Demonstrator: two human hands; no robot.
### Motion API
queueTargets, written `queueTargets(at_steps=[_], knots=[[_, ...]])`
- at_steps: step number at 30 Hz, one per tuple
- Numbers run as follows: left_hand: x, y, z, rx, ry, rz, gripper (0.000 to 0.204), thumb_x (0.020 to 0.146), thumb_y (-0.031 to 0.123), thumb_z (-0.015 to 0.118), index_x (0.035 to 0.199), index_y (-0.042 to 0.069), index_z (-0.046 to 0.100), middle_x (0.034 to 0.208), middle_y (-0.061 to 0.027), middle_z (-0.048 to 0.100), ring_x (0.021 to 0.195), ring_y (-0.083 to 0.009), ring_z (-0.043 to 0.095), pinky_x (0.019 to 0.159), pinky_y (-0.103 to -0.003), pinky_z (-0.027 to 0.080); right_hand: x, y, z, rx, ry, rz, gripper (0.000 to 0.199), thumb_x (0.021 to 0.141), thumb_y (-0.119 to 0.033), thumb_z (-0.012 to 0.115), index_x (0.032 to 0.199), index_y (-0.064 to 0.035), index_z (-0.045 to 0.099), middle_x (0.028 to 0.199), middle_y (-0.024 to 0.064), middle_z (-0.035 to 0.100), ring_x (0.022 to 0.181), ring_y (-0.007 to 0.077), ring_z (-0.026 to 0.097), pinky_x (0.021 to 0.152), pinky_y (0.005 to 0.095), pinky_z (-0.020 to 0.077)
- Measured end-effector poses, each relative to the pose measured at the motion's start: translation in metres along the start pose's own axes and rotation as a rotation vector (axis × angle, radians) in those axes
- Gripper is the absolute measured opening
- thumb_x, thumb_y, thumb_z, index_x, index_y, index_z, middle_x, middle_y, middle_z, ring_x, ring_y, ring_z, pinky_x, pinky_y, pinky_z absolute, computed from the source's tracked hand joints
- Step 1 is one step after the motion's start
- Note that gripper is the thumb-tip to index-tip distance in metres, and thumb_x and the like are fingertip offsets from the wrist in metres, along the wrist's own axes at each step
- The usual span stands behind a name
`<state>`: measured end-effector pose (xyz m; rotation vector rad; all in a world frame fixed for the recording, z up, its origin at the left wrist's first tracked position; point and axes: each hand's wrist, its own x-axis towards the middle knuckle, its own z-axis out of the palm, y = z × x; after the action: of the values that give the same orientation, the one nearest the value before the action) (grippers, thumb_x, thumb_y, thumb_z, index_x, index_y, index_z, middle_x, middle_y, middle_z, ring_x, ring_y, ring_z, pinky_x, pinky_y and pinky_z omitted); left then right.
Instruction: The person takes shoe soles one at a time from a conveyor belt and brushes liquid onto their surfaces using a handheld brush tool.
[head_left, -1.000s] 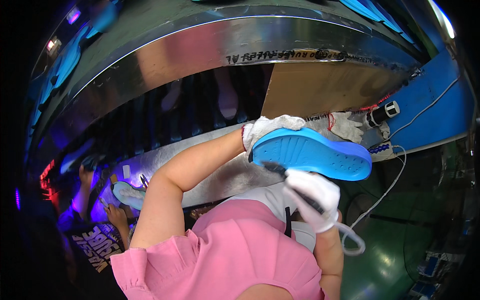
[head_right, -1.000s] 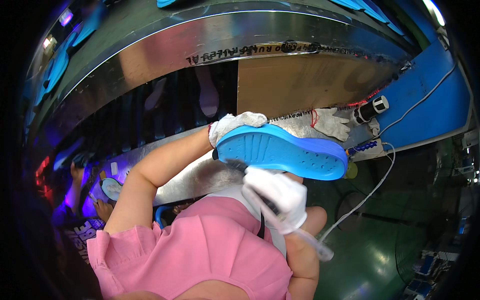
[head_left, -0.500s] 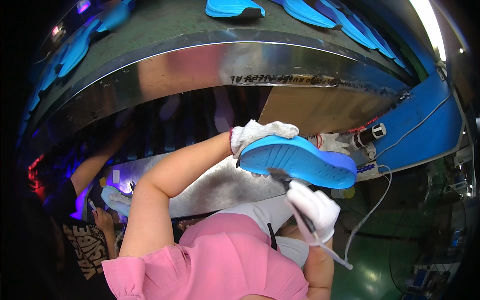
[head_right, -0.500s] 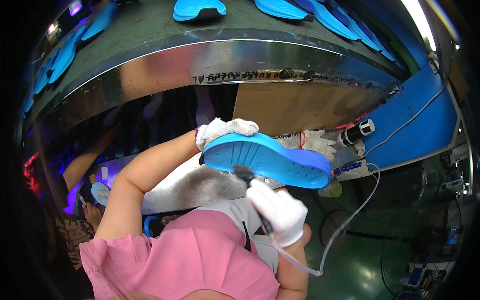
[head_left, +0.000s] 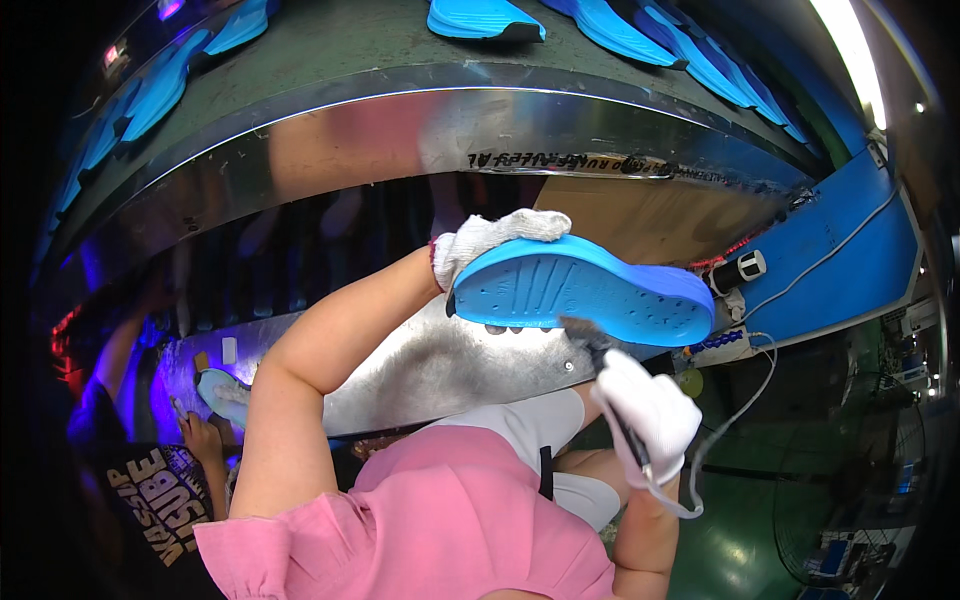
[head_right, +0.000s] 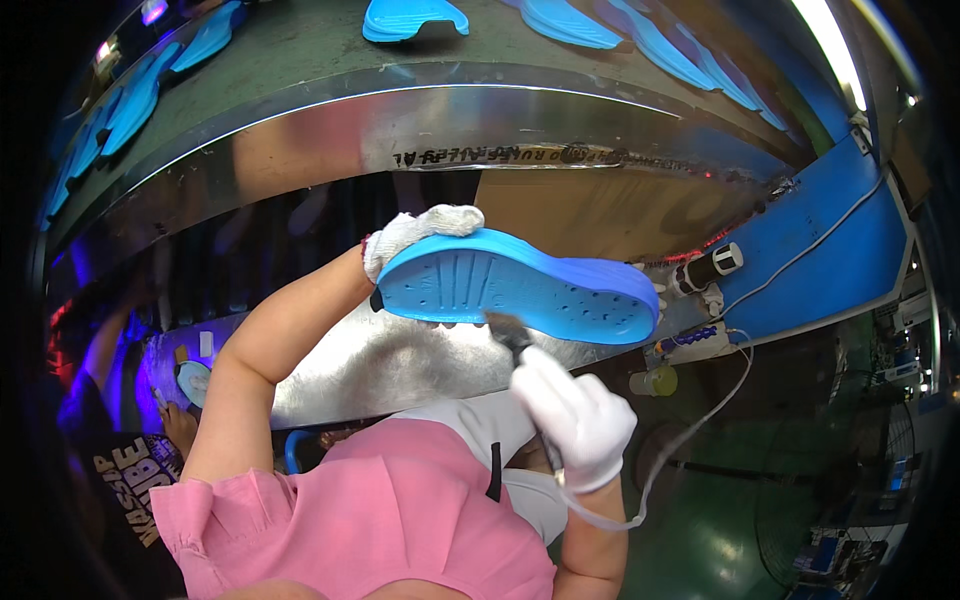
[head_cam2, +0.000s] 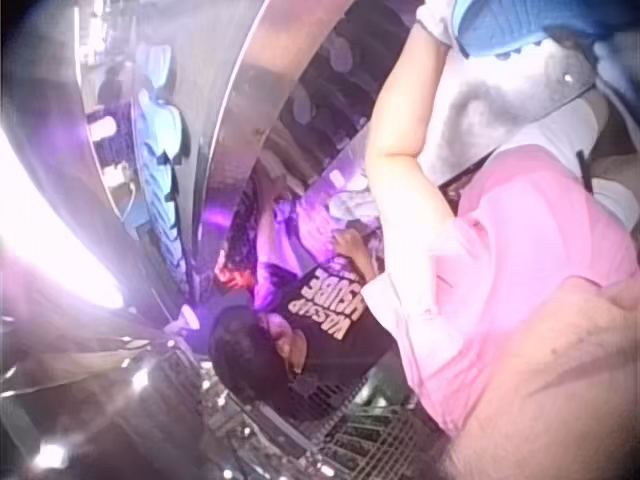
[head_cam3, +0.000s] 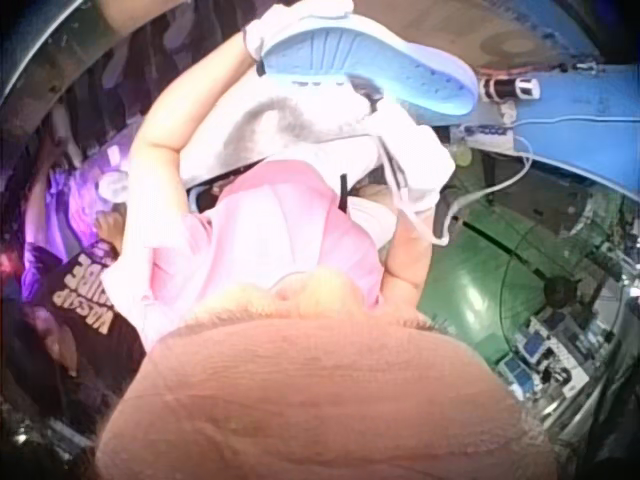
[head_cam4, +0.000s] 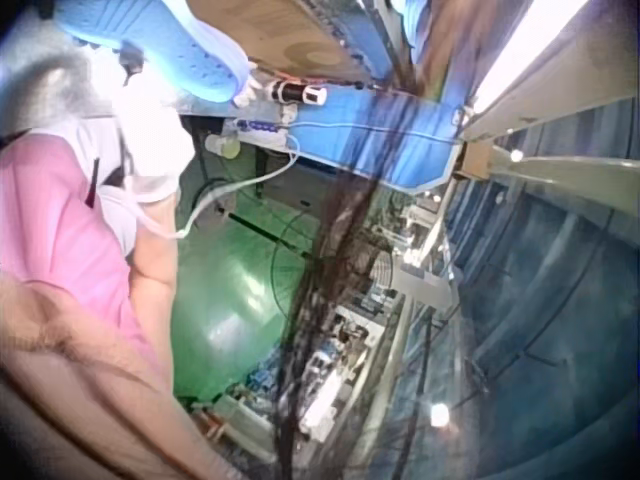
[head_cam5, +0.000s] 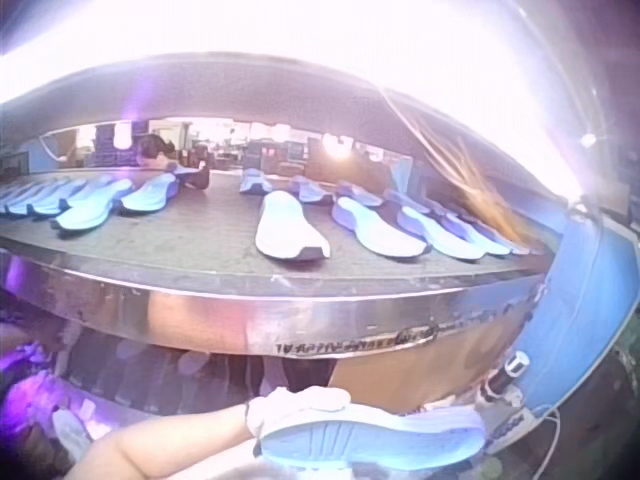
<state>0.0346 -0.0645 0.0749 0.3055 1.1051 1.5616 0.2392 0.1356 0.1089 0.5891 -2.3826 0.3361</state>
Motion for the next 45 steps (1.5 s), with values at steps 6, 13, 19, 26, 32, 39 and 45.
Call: queueTargets(at_steps=[6, 13, 19, 26, 32, 39, 45], knots=[[-0.002, -0.005, -0.018, 0.001, 0.054, 0.179, 0.046, 0.09, 0.05, 0.059, 0.115, 0.011, 0.055, 0.095, -0.0172, 0.058, 0.077, -0.0327, 0.067, 0.058, -0.046, 0.059, 0.003, 0.002, -0.006, -0.006, -0.039, -0.026, 0.032, 0.066, -0.006, 0.069, 0.097, -0.0136, 0.073, 0.098, 0.0043, 0.075, 0.058, 0.0165, 0.06, 0.052, 0.028, 0.0508], [-0.021, -0.015, -0.019, -0.026, -0.084, 0.154, 0.091, 0.082, 0.074, 0.05, 0.14, 0.004, 0.048, 0.108, -0.0373, 0.062, 0.078, -0.0428, 0.068, 0.061, -0.05, 0.057, -0.006, -0.004, -0.005, 0.447, -0.007, 0.039, 0.029, 0.066, -0.001, 0.078, 0.094, -0.0075, 0.072, 0.093, 0.0153, 0.074, 0.061, 0.0224, 0.065, 0.054, 0.0262, 0.049], [-0.113, 0.015, 0.021, -0.369, -0.309, 0.618, 0.101, 0.082, 0.08, 0.045, 0.145, 0.0, 0.037, 0.12, -0.0391, 0.053, 0.083, -0.049, 0.065, 0.065, -0.051, 0.058, -0.033, -0.011, 0.008, 0.65, 0.381, 0.286, 0.035, 0.078, -0.02, 0.084, 0.1, -0.0035, 0.062, 0.098, 0.0202, 0.071, 0.081, 0.0282, 0.069, 0.075, 0.0352, 0.0549], [-0.156, 0.034, 0.002, -0.585, -0.217, 0.945, 0.08, 0.097, 0.065, 0.035, 0.142, 0.0, 0.042, 0.138, -0.0231, 0.052, 0.116, -0.0333, 0.059, 0.076, -0.043, 0.056, -0.039, -0.011, 0.028, 0.757, 0.277, 0.369, 0.032, 0.077, -0.007, 0.081, 0.101, 0.0022, 0.063, 0.103, 0.0218, 0.07, 0.094, 0.0272, 0.069, 0.089, 0.0373, 0.0545], [-0.215, 0.074, -0.001, 0.74, 0.92, 1.454, 0.037, 0.099, 0.026, 0.055, 0.124, -0.001, 0.058, 0.128, -0.0131, 0.055, 0.104, -0.0238, 0.062, 0.083, -0.032, 0.054, -0.044, -0.012, 0.035, 0.814, 0.358, 0.461, 0.027, 0.074, -0.002, 0.081, 0.095, 0.0028, 0.066, 0.095, 0.0205, 0.072, 0.087, 0.0258, 0.072, 0.081, 0.0329, 0.0569], [-0.158, 0.151, 0.026, 2.171, 1.177, 1.054, 0.053, 0.091, 0.035, 0.064, 0.132, 0.003, 0.055, 0.137, -0.0197, 0.052, 0.131, -0.0367, 0.045, 0.11, -0.046, 0.037, -0.041, -0.012, 0.042, 0.742, 0.308, 0.45, 0.026, 0.07, 0.003, 0.076, 0.094, 0.0037, 0.066, 0.092, 0.019, 0.073, 0.081, 0.0229, 0.072, 0.076, 0.0307, 0.0572], [-0.07, 0.153, 0.028, 2.486, 0.883, 0.736, 0.051, 0.097, 0.043, 0.05, 0.132, 0.006, 0.055, 0.139, -0.0181, 0.05, 0.136, -0.039, 0.039, 0.113, -0.053, 0.031, -0.033, -0.011, 0.041, 0.608, 0.247, 0.455, 0.024, 0.07, 0.004, 0.075, 0.093, 0.0034, 0.067, 0.092, 0.0182, 0.073, 0.083, 0.0231, 0.073, 0.076, 0.0298, 0.0573]])
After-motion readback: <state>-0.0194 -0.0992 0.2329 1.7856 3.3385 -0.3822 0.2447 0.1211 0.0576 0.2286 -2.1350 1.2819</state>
